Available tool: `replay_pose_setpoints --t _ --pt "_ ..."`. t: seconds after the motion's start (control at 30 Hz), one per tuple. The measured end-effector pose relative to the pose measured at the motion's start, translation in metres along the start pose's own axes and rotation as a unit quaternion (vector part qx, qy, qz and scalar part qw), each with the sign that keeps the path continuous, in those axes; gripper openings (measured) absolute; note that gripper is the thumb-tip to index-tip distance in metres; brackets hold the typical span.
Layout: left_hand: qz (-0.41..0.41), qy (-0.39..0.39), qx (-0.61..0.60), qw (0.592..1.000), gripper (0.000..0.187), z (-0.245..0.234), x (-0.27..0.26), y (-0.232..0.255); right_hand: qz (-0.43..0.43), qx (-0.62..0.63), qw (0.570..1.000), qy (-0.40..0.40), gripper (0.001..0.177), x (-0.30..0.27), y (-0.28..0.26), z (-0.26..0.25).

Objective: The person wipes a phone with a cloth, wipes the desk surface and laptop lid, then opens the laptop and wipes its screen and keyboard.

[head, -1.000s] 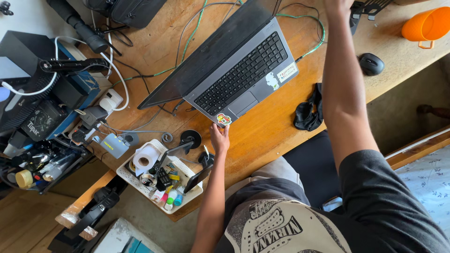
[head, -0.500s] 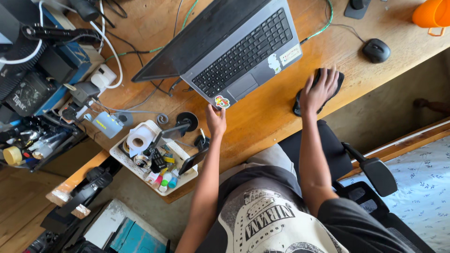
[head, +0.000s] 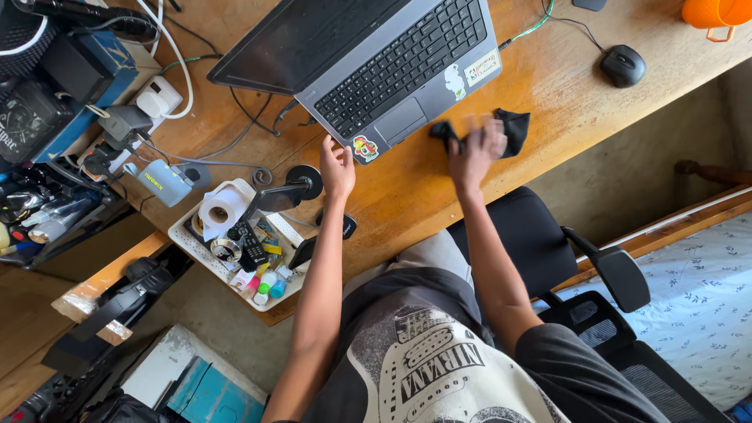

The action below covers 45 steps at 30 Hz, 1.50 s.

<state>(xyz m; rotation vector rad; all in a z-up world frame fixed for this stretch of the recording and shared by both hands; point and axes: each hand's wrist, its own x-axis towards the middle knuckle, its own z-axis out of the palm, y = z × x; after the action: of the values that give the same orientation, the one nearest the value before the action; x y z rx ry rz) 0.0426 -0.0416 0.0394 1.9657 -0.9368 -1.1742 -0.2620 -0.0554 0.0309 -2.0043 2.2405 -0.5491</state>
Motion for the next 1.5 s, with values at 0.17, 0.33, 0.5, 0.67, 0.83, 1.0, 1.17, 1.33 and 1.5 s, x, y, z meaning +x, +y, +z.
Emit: replay_pose_setpoints --t 0.17,0.33,0.5,0.67,0.83,1.0,1.17,1.33,1.5 --pt "0.018 -0.011 -0.042 0.999 0.048 -0.001 0.003 -0.008 0.080 0.055 0.995 0.023 0.043 -0.019 -0.016 0.013" --pt "0.045 -0.029 -0.115 0.992 0.035 0.002 0.020 -0.041 0.057 0.291 0.949 -0.105 0.025 -0.035 -0.101 0.016" --pt "0.093 -0.066 -0.085 0.990 0.027 -0.002 0.030 -0.064 -0.103 0.361 0.919 -0.121 0.039 -0.020 -0.169 0.026" --pt "-0.007 -0.057 -0.085 0.995 0.036 0.008 0.029 -0.071 -0.199 0.125 0.970 -0.062 0.029 0.021 -0.110 0.088" --pt "-0.047 -0.044 -0.157 0.986 0.045 0.015 0.022 -0.065 0.083 0.212 0.954 0.195 0.019 0.106 -0.060 0.080" --pt "0.040 -0.016 -0.032 0.999 0.039 0.012 0.021 -0.067 -0.050 0.337 0.940 -0.006 0.032 0.028 -0.153 0.073" --pt "0.056 -0.017 0.043 0.997 0.039 0.004 0.022 -0.064 -0.209 0.243 0.925 -0.206 0.043 -0.031 -0.155 0.062" --pt "-0.049 -0.049 -0.113 0.991 0.043 0.007 0.021 -0.045 0.139 0.543 0.828 0.002 0.038 0.043 -0.068 0.081" --pt "-0.021 -0.040 -0.080 0.996 0.037 0.006 0.019 -0.044 0.142 0.280 0.937 0.151 0.052 0.097 -0.053 0.070"
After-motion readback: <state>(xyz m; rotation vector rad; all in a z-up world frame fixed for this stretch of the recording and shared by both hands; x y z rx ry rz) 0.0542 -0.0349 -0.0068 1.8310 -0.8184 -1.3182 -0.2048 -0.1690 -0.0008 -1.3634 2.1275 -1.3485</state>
